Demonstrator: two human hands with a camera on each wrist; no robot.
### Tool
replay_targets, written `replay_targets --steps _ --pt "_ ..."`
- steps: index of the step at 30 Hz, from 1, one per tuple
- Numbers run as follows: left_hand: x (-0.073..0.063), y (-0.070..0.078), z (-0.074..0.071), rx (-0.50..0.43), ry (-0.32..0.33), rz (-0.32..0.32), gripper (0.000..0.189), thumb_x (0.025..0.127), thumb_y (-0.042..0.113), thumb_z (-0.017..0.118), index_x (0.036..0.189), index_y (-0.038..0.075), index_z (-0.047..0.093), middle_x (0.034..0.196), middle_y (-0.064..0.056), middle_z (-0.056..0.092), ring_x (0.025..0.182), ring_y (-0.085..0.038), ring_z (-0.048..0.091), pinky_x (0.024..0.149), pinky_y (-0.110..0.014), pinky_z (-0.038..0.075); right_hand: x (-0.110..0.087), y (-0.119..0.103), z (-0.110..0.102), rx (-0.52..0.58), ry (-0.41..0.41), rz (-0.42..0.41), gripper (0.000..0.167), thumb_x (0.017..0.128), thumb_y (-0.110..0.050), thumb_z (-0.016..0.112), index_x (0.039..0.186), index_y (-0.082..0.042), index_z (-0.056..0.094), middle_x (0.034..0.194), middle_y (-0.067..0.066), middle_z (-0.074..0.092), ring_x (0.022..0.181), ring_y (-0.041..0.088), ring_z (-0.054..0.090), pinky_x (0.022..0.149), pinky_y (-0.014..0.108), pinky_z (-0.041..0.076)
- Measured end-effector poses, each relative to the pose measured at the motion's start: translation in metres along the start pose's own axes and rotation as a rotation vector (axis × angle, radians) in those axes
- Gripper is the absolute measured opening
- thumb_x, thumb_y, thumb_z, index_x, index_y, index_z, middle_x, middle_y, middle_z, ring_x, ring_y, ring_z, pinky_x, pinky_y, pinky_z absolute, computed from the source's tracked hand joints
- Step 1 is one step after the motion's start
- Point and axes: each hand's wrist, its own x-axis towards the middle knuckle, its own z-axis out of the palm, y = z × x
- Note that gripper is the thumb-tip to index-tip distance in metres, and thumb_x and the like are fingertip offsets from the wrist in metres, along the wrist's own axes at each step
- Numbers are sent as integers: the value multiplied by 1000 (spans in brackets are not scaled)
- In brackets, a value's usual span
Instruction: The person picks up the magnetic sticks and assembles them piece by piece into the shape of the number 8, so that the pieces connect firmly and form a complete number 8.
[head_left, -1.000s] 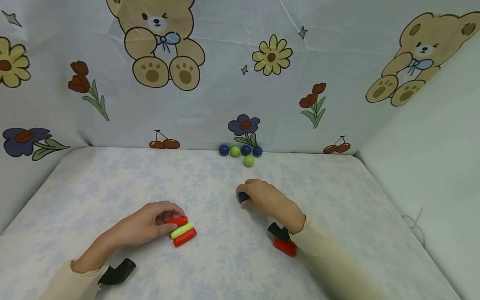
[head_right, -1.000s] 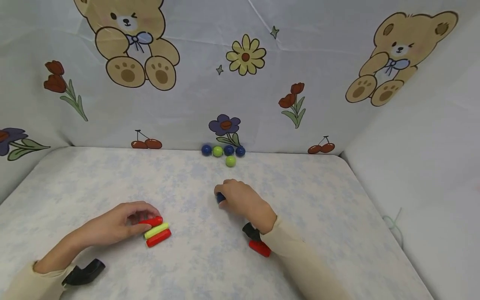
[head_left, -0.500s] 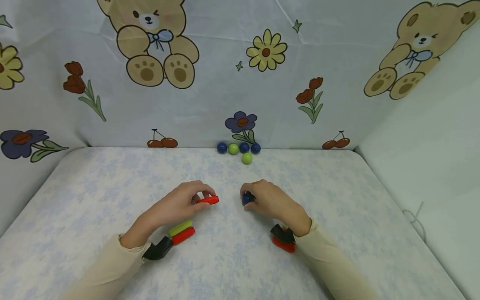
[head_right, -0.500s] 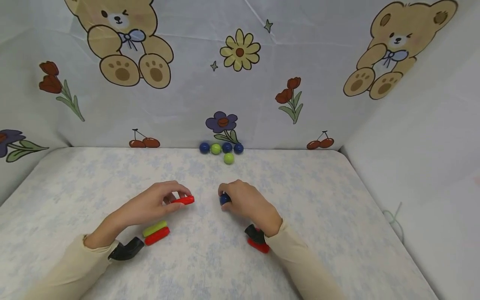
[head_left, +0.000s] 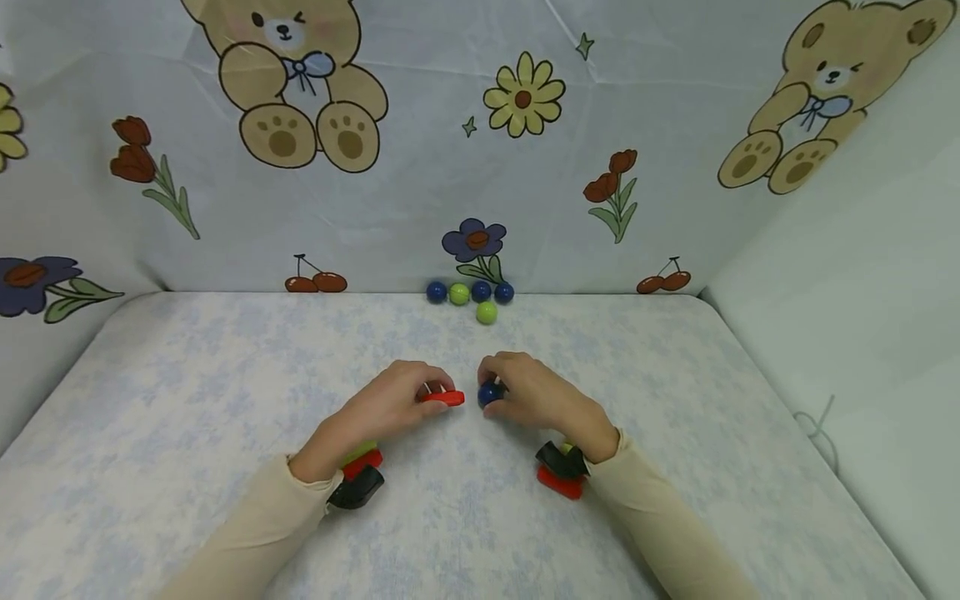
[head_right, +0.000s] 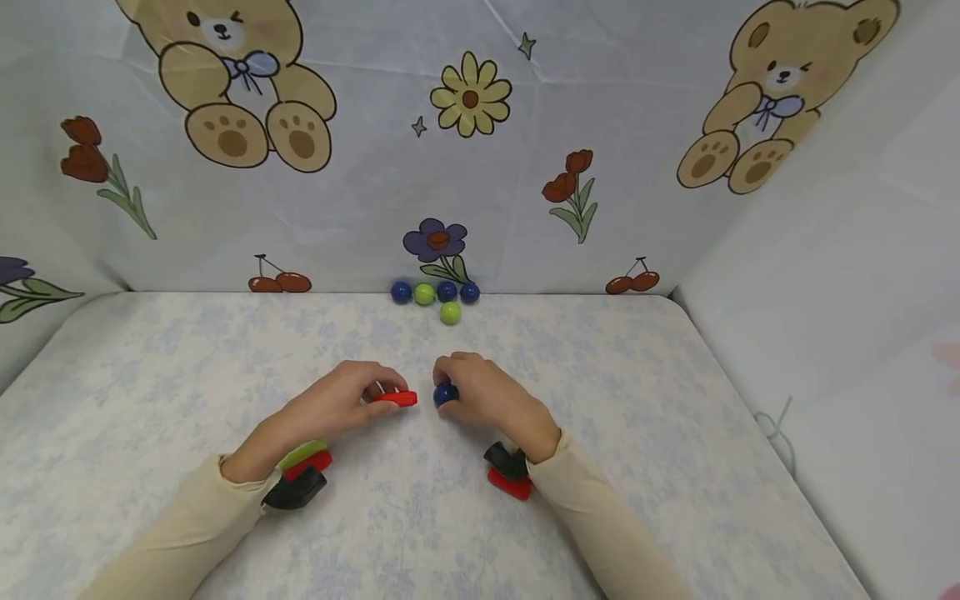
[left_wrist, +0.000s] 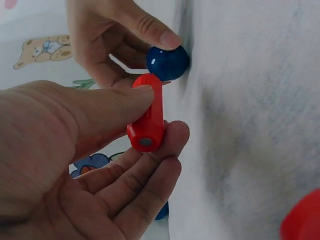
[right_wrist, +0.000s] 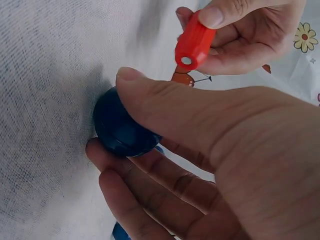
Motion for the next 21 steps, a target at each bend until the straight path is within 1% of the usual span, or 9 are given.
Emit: replay_targets --steps 7,12,21 --pt "0 1 12 30 19 -68 16 94 9 75 110 11 75 96 -3 71 80 -14 61 72 -33 51 1 -1 0 5 -2 -33 27 88 -19 85 107 -10 68 100 0 70 93 17 64 84 33 54" --pt "3 1 16 48 20 -70 17 94 9 75 111 10 75 96 -3 71 81 -15 61 72 -33 51 2 0 -1 8 -9 -37 26 89 -18 84 108 -9 69 101 1 71 94 18 65 85 33 55" --pt "3 2 20 56 42 -74 19 96 9 74 114 11 74 99 -3 71 83 -15 63 74 -35 53 2 -2 -2 12 -33 -9 26 89 -17 83 110 -9 69 104 1 71 94 17 64 85 34 55"
